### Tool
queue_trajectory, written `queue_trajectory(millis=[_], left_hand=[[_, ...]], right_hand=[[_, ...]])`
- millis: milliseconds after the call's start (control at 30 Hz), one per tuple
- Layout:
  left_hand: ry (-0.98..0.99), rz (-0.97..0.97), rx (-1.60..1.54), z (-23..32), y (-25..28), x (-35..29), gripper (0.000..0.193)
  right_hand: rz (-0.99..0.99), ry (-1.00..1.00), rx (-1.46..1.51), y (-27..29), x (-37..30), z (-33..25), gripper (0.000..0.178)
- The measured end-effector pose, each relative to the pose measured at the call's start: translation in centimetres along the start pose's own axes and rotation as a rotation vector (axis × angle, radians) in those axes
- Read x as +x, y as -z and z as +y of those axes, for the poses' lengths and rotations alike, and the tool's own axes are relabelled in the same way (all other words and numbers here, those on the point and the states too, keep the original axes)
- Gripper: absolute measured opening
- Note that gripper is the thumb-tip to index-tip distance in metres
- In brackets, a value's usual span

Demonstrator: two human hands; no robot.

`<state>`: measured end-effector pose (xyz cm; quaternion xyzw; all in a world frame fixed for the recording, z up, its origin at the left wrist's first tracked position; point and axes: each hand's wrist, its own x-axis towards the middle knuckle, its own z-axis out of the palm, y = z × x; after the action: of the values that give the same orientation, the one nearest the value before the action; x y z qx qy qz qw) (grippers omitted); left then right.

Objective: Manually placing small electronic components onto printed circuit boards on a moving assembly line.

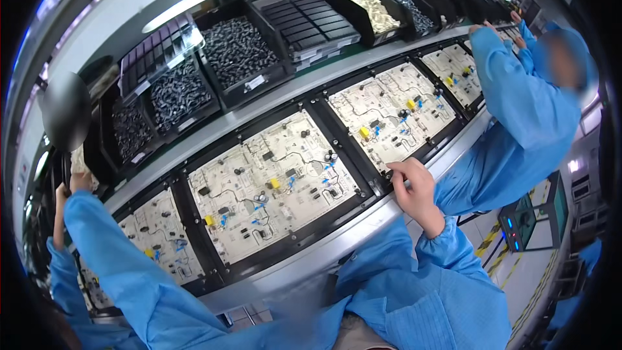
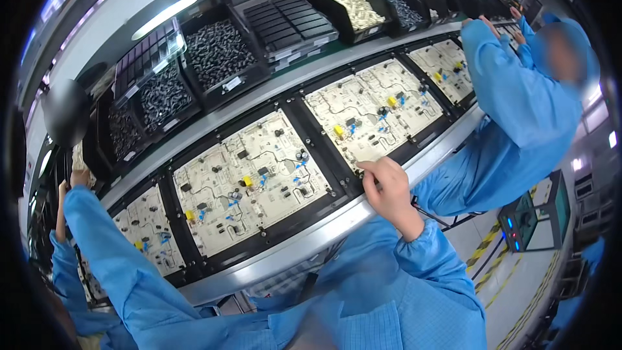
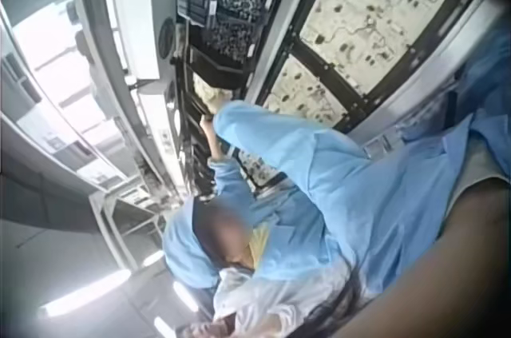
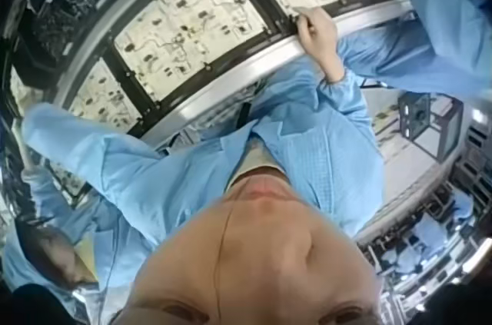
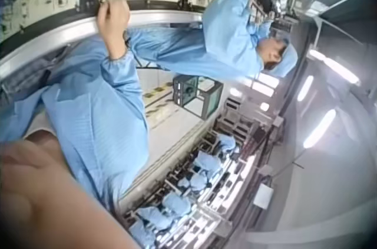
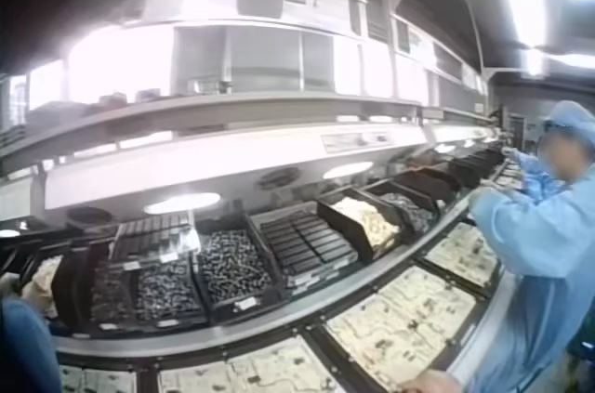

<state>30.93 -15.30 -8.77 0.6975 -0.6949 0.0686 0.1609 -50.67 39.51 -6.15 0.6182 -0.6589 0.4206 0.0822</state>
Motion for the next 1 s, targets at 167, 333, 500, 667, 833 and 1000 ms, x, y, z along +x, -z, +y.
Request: queue_trajectory(millis=[167, 333, 500, 667, 833, 1000], left_hand=[[0.377, 0.031, -0.419, 7.5, 0.1, -3.3, 0.040], [0.323, 0.114, -0.344, 2.6, 6.4, -4.4, 0.032], [0.198, 0.107, -0.114, 8.5, 3.1, -5.1, 0.029], [0.143, 0.336, 0.014, 3.0, 5.3, -4.1, 0.024], [0.054, 0.230, 0.113, 5.9, 3.0, -3.2, 0.033], [0.213, 0.285, 0.017, 4.3, 4.3, -3.8, 0.038]], right_hand=[[-0.010, 0.008, -0.037, 0.4, -0.2, 0.0, 0.020], [0.012, 0.014, 0.072, 0.7, -0.8, 0.6, 0.021], [0.001, 0.010, 0.004, 0.3, -0.5, 0.5, 0.021], [0.008, 0.005, 0.074, 0.3, -0.3, 1.0, 0.021], [0.004, -0.027, 0.027, 0.5, -0.2, 0.6, 0.020], [0.021, -0.064, 0.072, 0.5, -0.2, 0.6, 0.022]])
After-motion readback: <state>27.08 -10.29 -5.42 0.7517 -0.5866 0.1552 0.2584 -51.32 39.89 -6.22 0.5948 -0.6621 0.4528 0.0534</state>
